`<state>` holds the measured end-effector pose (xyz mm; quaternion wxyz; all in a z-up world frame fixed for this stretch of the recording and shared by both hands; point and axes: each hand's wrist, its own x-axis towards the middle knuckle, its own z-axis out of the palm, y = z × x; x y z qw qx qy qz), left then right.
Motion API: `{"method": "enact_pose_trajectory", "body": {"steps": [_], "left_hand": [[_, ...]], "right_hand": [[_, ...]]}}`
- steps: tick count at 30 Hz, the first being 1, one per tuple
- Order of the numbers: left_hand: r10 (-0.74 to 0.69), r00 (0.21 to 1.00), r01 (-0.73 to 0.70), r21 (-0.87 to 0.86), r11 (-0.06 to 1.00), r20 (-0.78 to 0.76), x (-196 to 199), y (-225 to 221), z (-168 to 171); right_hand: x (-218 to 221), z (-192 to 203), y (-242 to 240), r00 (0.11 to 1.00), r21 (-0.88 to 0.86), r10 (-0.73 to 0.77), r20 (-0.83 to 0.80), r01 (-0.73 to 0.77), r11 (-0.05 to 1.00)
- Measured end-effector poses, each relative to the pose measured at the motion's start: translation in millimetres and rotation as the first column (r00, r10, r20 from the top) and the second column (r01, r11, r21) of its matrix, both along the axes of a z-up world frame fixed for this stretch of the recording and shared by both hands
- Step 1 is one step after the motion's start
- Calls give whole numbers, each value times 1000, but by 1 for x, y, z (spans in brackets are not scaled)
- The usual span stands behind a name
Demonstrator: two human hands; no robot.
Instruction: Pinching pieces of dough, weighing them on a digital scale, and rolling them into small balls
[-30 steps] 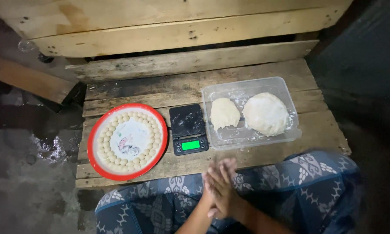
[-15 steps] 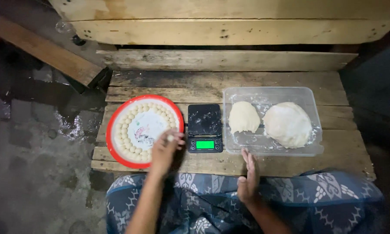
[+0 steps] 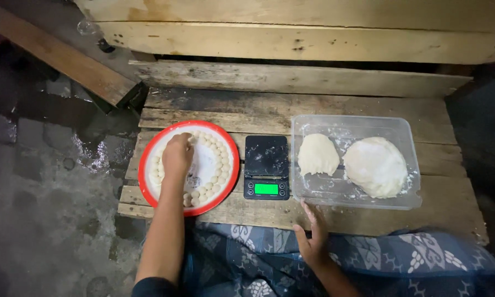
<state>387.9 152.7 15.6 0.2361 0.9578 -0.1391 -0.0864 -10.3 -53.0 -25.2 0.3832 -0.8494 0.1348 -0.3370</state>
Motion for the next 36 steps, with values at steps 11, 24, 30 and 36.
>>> {"method": "enact_pose_trajectory", "body": {"steps": [11, 24, 30, 36], "left_hand": [[-408, 747, 343, 222, 913, 525, 40, 6, -61], [-473, 753, 278, 431, 858, 456, 15, 5, -55], [-318, 763, 239, 212, 948, 563, -33, -21, 7], [-447, 720, 589, -128, 798, 531, -139, -77, 37]], "right_hand": [[-2, -17, -1, 996, -61, -46, -72, 41, 997], [0, -24, -2, 993, -72, -59, -98, 52, 996], [6, -11, -1, 998, -23, -42, -46, 41, 999], [4, -7, -4, 991, 12, -126, 33, 126, 992]]}}
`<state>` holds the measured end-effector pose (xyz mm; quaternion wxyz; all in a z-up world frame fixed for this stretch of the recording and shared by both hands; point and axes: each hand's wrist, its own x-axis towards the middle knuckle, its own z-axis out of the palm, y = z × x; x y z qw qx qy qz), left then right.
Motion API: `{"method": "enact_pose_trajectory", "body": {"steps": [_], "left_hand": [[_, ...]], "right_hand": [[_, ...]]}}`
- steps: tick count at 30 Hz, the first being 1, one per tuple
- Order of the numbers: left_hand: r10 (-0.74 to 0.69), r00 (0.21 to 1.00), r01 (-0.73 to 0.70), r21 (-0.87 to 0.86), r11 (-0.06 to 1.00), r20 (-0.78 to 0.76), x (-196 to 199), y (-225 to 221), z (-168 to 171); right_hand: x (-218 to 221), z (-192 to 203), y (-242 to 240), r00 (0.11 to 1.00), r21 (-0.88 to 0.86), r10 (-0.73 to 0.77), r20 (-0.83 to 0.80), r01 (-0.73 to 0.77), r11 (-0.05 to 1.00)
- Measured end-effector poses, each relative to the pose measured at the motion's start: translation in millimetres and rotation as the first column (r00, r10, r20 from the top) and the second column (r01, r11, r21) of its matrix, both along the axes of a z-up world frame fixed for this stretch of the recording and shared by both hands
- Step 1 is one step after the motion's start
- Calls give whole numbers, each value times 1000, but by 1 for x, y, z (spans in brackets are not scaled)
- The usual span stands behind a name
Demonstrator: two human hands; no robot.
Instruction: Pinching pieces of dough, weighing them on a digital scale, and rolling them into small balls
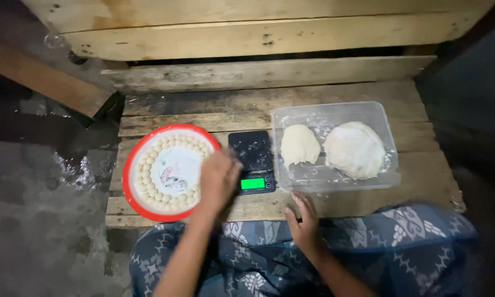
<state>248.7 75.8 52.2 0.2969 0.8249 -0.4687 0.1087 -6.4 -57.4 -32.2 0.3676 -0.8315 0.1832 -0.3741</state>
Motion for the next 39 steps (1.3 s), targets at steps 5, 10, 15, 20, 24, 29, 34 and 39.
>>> {"method": "enact_pose_trajectory", "body": {"steps": [5, 10, 15, 20, 24, 29, 34, 39], "left_hand": [[-273, 902, 251, -108, 962, -335, -142, -35, -27], [-451, 884, 459, 42, 888, -121, -176, -52, -39], [-422, 877, 317, 384, 867, 228, -174, -70, -80], [-415, 909, 410, 236, 881, -28, -172, -83, -80], [-402, 914, 398, 279, 874, -46, -167, -85, -85], [-405, 913, 401, 86, 912, 36, -155, -105, -123], [-412, 911, 413, 26, 911, -34, -147, -102, -113], [-405, 914, 406, 33, 913, -33, -149, -102, -109]], "right_hand": [[1, 34, -17, 981, 133, -195, -23, 196, 971], [-2, 40, -57, 967, 117, -253, 16, 249, 961], [44, 55, -102, 974, 48, -86, -209, 98, 994], [140, 10, -174, 902, -471, -137, -409, -81, 878], [168, 18, -172, 837, -549, -79, -541, -281, 788], [159, -3, -165, 961, -692, -58, -269, -152, 705], [135, -13, -152, 940, -638, -114, -321, -126, 760], [114, -15, -150, 978, -611, -50, -201, -86, 787]]}}
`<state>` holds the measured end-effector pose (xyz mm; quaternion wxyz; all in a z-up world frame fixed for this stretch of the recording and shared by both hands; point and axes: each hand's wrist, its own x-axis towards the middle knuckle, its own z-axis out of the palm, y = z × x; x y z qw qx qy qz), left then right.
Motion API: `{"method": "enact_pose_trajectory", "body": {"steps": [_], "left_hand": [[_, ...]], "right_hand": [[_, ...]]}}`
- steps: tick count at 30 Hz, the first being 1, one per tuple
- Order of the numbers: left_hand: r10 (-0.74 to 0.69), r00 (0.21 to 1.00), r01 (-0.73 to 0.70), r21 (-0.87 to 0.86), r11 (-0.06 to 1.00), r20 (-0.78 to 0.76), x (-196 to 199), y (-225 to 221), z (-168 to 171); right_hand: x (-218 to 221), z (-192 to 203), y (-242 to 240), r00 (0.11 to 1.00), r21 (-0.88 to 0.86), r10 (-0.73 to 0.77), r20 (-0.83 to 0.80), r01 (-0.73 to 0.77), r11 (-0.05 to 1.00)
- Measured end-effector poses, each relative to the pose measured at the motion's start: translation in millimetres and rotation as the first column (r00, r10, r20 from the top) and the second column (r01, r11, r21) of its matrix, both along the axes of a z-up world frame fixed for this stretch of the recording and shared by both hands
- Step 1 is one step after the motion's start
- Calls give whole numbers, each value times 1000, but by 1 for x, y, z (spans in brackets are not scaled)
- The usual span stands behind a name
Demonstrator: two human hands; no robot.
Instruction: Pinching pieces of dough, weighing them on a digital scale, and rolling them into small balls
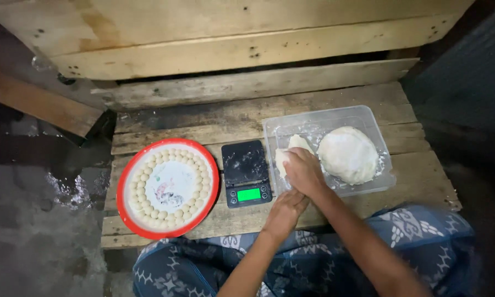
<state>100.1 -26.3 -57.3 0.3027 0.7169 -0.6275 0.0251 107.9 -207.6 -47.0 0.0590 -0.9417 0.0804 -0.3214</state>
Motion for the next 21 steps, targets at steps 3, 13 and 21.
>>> {"method": "enact_pose_trajectory", "body": {"steps": [3, 13, 21], "left_hand": [[18, 1000, -18, 14, 1000, -1, 1, 3, 10], [-23, 987, 28, 28, 999, -160, 8, 2, 29], [3, 995, -1, 21, 1000, -104, 5, 2, 24]], "right_hand": [[1, 31, -2, 998, 93, -5, 68, -1, 996], [42, -22, -12, 916, 180, -321, -240, 367, 913], [-40, 9, 7, 995, 159, 84, -54, -74, 984]]}}
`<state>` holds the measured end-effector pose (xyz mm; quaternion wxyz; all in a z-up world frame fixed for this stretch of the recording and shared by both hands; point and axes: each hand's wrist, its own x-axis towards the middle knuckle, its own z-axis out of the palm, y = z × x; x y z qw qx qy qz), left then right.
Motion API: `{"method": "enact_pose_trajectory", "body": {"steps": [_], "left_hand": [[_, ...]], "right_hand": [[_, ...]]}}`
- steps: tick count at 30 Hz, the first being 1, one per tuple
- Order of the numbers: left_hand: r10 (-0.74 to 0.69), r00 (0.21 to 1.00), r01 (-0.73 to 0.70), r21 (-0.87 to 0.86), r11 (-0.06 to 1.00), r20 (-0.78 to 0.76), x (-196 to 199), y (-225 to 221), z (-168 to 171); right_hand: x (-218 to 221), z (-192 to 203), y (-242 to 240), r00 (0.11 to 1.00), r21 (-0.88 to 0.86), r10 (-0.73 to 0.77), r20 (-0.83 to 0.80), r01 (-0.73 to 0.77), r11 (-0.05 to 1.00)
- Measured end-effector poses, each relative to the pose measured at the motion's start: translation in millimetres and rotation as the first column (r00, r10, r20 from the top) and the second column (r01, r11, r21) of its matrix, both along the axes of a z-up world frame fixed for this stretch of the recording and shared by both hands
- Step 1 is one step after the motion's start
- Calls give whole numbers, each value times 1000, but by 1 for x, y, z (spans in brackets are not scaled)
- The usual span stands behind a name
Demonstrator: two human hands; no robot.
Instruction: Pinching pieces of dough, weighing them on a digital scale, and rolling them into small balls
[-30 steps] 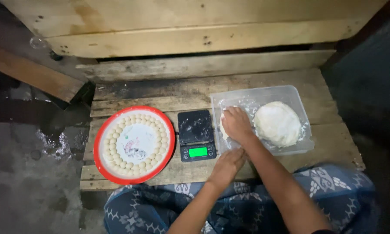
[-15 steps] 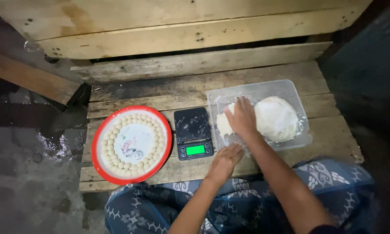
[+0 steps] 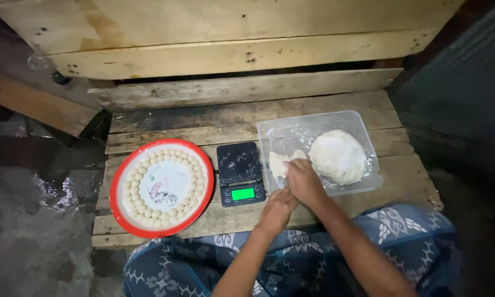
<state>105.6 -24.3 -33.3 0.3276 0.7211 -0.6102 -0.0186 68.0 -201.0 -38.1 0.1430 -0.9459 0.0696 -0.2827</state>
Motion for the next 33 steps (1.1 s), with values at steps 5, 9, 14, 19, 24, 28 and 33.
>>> {"method": "enact_pose_trajectory", "body": {"steps": [5, 9, 14, 19, 24, 28, 33], "left_hand": [[-21, 999, 21, 9, 1000, 31, 2, 10, 44], [-7, 1000, 7, -22, 1000, 21, 0, 4, 25], [21, 999, -18, -66, 998, 37, -1, 1, 11], [-14, 1000, 13, -49, 999, -15, 1, -7, -11], [19, 1000, -20, -45, 999, -20, 1, 0, 28], [-40, 994, 36, -44, 998, -97, 1, -3, 1], [49, 998, -49, -15, 999, 26, -3, -11, -54]], "right_hand": [[-23, 70, 29, 999, 39, -37, -31, 39, 998], [11, 42, 0, 987, -188, -153, 48, 159, 969], [26, 22, -8, 965, -172, -221, -140, 196, 965], [13, 19, 20, 869, -269, -431, -244, 367, 891], [-7, 19, 19, 740, -86, -422, -524, 447, 890], [-25, 51, 38, 952, 512, -104, -288, 244, 824], [-18, 77, 19, 996, -339, 93, -6, -90, 936]]}}
